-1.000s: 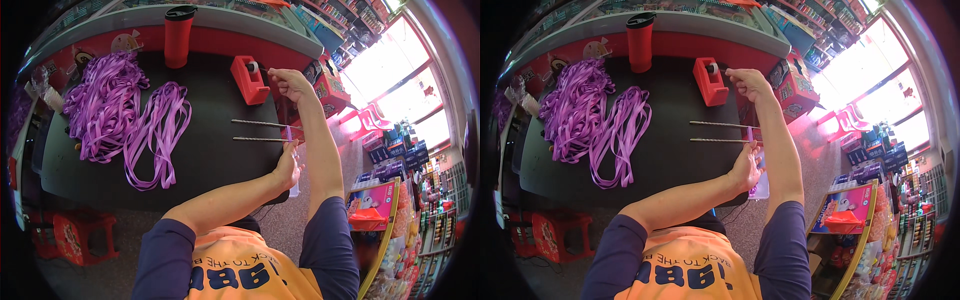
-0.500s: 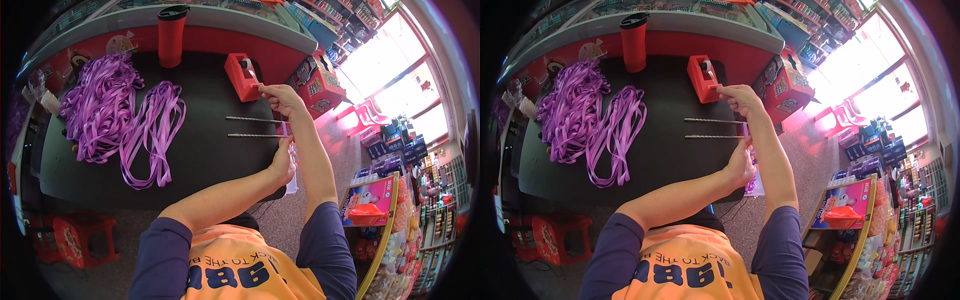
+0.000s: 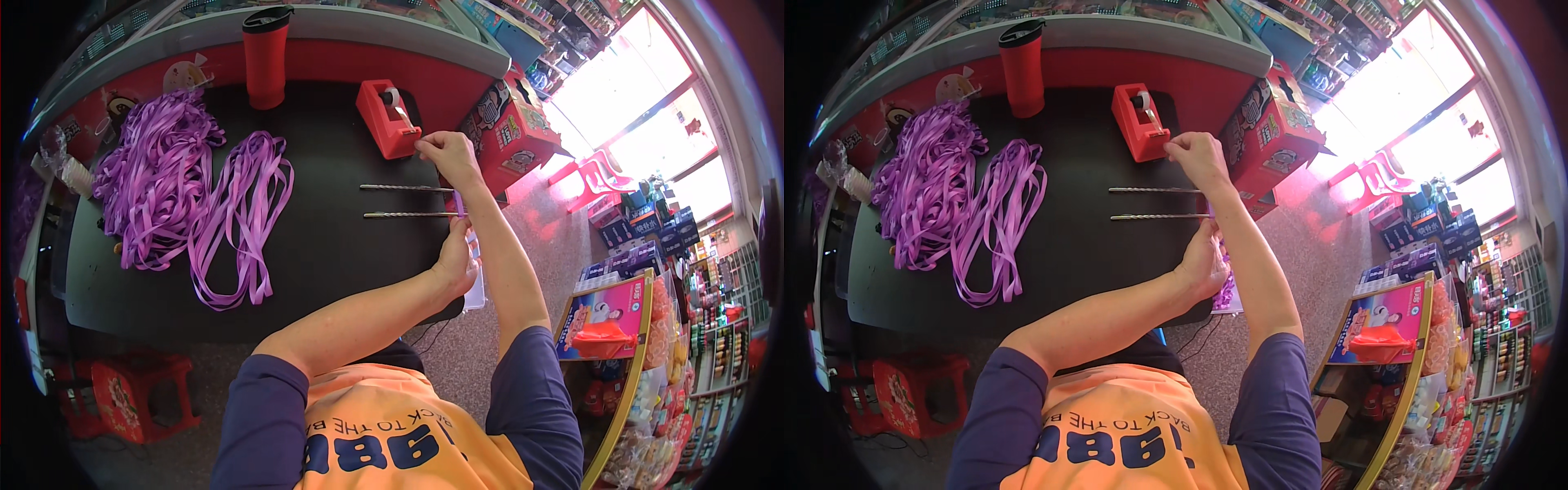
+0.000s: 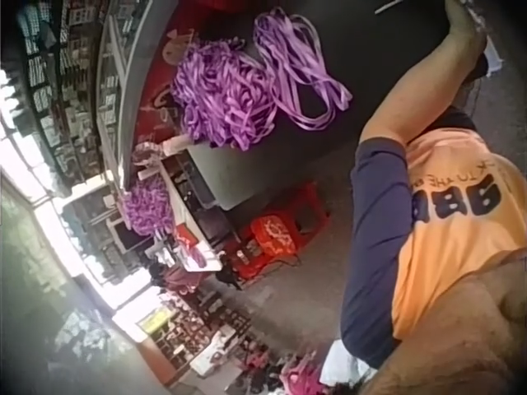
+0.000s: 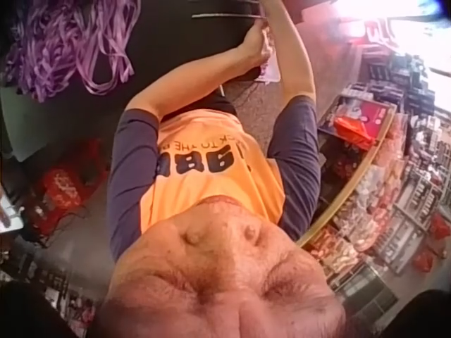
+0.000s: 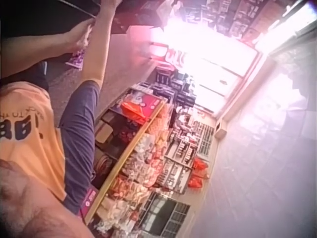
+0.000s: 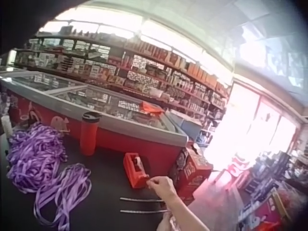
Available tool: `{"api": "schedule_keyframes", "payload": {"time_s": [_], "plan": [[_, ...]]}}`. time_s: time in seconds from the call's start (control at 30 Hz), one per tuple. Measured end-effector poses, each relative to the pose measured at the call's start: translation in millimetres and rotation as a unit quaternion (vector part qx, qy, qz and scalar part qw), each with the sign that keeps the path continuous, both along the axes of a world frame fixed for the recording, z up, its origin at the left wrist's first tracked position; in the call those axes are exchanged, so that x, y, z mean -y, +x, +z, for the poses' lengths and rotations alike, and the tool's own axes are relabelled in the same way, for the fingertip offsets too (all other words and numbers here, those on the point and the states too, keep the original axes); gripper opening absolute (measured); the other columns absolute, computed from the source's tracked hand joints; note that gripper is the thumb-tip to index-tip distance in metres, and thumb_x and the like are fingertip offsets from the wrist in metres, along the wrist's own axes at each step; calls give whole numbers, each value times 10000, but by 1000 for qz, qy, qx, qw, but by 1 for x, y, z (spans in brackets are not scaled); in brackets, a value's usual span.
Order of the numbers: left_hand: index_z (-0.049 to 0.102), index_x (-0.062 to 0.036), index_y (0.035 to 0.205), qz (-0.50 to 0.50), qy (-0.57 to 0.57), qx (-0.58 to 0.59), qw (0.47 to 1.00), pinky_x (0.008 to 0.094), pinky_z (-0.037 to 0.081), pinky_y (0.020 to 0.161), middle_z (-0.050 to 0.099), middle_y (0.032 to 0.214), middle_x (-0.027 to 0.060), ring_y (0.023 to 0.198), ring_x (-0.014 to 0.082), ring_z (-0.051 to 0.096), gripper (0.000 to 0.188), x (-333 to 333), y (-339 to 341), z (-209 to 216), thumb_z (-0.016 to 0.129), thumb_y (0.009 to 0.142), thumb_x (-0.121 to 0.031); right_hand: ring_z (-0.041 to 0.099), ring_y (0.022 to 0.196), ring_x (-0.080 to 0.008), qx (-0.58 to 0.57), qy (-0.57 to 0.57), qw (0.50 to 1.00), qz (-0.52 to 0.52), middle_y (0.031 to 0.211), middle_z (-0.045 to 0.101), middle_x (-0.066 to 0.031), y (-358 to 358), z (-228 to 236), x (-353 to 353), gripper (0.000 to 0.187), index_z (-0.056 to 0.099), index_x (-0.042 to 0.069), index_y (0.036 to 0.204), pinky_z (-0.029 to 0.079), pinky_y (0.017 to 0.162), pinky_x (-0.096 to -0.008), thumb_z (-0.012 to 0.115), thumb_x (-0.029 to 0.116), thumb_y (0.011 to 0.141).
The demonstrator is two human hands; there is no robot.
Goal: Tying purple ribbons onto wooden sticks to create decorative craft items.
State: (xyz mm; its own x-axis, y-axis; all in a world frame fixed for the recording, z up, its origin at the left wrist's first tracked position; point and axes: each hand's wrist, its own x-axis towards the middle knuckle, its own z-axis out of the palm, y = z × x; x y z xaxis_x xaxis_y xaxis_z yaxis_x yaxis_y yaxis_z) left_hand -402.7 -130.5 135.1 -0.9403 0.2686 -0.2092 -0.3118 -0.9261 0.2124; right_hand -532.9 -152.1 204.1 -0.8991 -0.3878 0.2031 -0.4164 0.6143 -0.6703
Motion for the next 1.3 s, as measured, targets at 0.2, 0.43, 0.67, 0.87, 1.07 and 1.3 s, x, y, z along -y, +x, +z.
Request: {"api": "schedule_keyframes", "payload": {"time_s": [0.2,0.43,0.67,0.87,1.07,1.3], "plan": [[391,-251,1171,1,-44,41,998,400,296,921,412,1166,10,1089,212,354,410,0,3,3,599,825,-323,567,643,-73,235,-65,970,3,677,640,-32,33,36,-69,405,680,-27,872,439,617,-236,510,334,945],[228,-263,1353,-4,-95,-2,995,373,305,856,434,1128,6,975,156,388,747,4,-1,-4,679,761,-200,576,649,-82,203,85,975,10,665,636,-35,66,40,-124,453,690,5,869,423,628,-237,480,398,951],[212,-243,1371,-14,-150,-25,988,368,295,800,528,1004,-15,927,116,456,755,5,6,10,702,801,-176,611,642,-119,194,78,977,31,688,644,-55,80,25,-137,416,691,8,922,479,671,-272,489,371,952],[177,-204,1377,-3,-159,-19,987,326,315,756,557,882,-31,825,83,504,757,5,6,9,670,821,-64,626,771,-155,111,30,993,2,780,657,-98,88,18,-144,339,676,49,1059,481,755,-286,534,328,928],[160,-194,1384,0,-148,-15,989,308,339,740,565,902,-16,824,76,512,733,6,8,12,622,840,-22,590,808,-101,125,-104,986,-41,853,669,-60,117,-11,-157,279,672,-9,1026,460,746,-256,600,227,895],[195,-209,1362,-3,-155,2,988,343,346,767,553,991,3,874,110,506,674,7,10,17,577,844,-9,541,728,-53,121,-165,974,-102,776,630,-6,120,-10,-161,144,673,-15,873,427,648,-209,681,118,819]]}}
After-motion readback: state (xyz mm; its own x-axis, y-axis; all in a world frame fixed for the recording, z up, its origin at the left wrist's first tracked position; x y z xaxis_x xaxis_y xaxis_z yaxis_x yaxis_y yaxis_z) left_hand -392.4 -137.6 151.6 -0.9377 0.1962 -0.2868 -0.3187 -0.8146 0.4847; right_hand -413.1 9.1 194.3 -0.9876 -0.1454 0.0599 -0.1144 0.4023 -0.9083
